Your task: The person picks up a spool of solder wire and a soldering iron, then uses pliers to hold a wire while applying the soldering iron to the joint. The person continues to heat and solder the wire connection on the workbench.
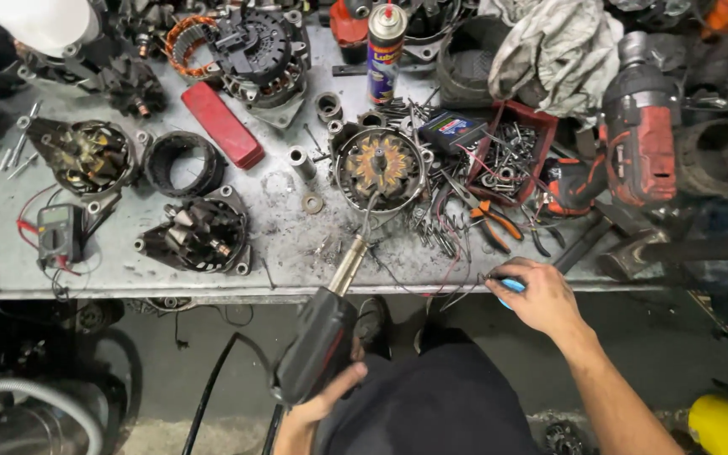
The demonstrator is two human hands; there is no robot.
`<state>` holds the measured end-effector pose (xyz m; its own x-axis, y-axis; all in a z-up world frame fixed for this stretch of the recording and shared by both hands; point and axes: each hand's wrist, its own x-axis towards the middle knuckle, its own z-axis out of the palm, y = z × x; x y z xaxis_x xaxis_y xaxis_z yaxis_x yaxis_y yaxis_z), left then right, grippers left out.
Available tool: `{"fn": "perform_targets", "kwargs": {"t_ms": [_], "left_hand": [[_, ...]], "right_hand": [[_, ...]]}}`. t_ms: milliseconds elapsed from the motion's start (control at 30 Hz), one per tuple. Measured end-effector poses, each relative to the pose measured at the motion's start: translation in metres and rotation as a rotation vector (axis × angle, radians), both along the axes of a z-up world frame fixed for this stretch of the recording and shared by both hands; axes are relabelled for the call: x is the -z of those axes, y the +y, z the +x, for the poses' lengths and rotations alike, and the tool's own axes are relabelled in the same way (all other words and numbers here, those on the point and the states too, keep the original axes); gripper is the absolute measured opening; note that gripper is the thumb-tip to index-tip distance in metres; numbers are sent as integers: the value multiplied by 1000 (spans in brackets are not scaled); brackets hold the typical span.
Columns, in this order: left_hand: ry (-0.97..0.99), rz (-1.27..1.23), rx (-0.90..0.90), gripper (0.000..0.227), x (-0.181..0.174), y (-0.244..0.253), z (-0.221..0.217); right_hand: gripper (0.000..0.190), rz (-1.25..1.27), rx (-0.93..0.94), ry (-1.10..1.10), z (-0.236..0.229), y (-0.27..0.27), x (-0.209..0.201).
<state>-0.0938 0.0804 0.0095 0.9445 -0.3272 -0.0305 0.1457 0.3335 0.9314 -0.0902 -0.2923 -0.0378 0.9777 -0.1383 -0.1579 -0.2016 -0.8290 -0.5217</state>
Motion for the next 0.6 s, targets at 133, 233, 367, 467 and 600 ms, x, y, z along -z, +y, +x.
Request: {"fn": "perform_targets", "kwargs": {"t_ms": [133,233,367,467,600], "left_hand": [[-209,439,-48,49,18,4,-9],[-126,534,60,25,21,-1,-10],[-342,555,95,14,29,-19,-3],[-252,317,190,63,2,-48,17],[-249,372,165,41,5,-76,24]], "right_hand": [[30,-145,-41,51,6,-6,8],[31,-92,-2,73,9,-9,11],[31,-19,-8,21,7,-8,7],[25,56,-2,-81,2,-4,0],[22,184,12,-13,4,0,-21]]}}
